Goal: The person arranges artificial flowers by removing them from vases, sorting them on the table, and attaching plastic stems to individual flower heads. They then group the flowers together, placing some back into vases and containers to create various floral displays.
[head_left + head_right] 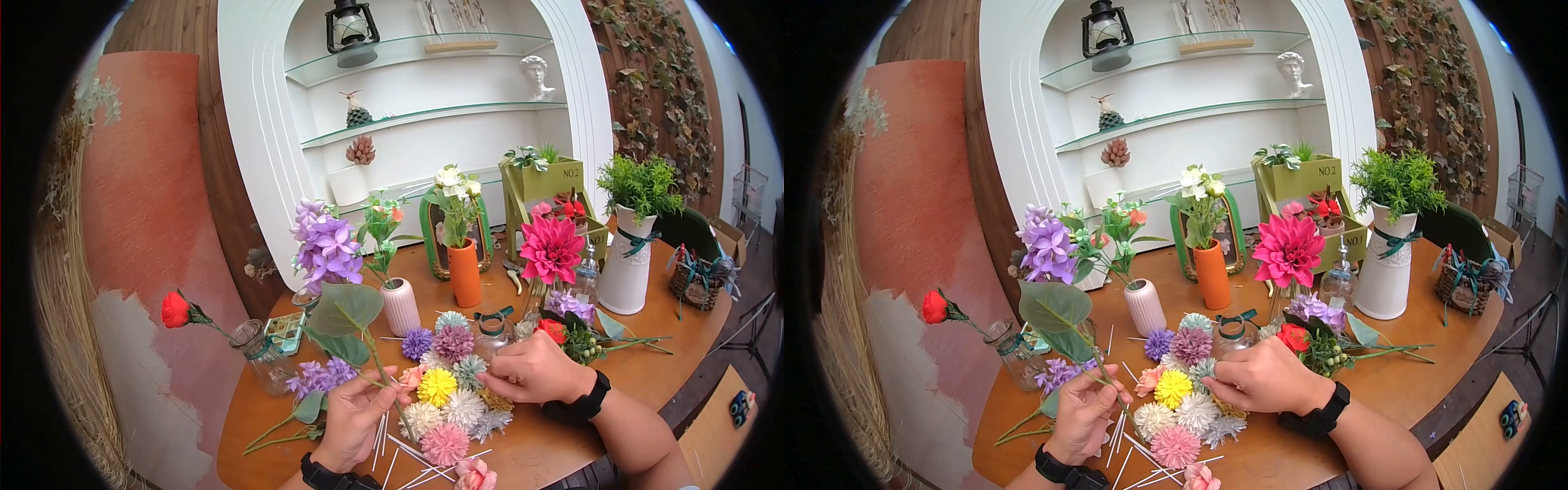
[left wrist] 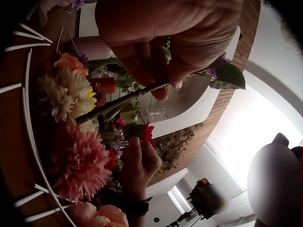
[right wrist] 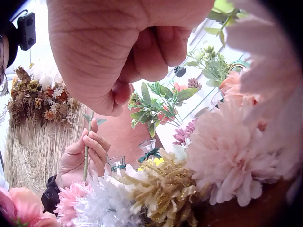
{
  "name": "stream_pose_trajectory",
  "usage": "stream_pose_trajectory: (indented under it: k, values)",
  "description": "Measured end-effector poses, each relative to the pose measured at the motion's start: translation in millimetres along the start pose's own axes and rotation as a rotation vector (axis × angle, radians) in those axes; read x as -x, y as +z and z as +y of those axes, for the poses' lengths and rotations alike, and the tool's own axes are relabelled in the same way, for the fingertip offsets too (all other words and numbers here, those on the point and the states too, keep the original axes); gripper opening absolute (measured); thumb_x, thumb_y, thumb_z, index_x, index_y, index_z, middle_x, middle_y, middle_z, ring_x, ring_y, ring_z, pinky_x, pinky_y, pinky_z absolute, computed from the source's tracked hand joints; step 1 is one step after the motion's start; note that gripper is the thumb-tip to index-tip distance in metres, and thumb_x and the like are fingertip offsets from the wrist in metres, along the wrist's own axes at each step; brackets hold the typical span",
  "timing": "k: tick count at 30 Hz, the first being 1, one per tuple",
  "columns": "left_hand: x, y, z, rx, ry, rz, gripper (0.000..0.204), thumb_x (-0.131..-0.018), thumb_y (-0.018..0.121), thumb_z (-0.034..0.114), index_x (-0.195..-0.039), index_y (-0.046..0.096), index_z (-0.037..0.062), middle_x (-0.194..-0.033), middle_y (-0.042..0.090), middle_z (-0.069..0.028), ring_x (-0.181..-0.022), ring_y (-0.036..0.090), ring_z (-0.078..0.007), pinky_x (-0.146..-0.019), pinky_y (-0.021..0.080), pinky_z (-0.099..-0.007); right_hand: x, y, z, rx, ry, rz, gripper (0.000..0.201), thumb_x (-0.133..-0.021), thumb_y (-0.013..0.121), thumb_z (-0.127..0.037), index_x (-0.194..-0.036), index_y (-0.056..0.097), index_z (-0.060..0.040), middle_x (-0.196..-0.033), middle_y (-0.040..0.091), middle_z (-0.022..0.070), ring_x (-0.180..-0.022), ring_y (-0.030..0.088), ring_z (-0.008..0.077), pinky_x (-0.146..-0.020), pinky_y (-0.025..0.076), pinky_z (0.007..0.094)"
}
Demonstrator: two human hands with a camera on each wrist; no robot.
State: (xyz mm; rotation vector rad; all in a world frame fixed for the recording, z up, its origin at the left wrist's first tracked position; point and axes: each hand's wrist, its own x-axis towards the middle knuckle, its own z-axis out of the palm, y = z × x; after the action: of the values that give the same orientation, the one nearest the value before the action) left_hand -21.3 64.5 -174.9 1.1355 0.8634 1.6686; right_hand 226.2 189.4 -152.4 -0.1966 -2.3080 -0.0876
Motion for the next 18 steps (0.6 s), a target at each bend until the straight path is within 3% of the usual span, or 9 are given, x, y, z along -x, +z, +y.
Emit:
stream_pose_trajectory:
  k: [18]
  values:
    - [0.1, -1.9, -1.3, 0.010, 0.008, 0.000, 0.033, -0.087, 0.067, 0.003, -0.119, 0.059, -0.0002, -0.094, 0.067, -0.0094, -0.085, 0.066, -0.0220, -0.079, 0.053, -0.0331, -0.9, -0.9, -0.2, -0.002, 0.001, -0.009, 0.036, -0.081, 0.070, -0.015, -0.055, 0.047, -0.0092, -0.049, 0.044, 0.0051, -0.042, 0.049, 0.0219, -0.038, 0.037, 0.0352]
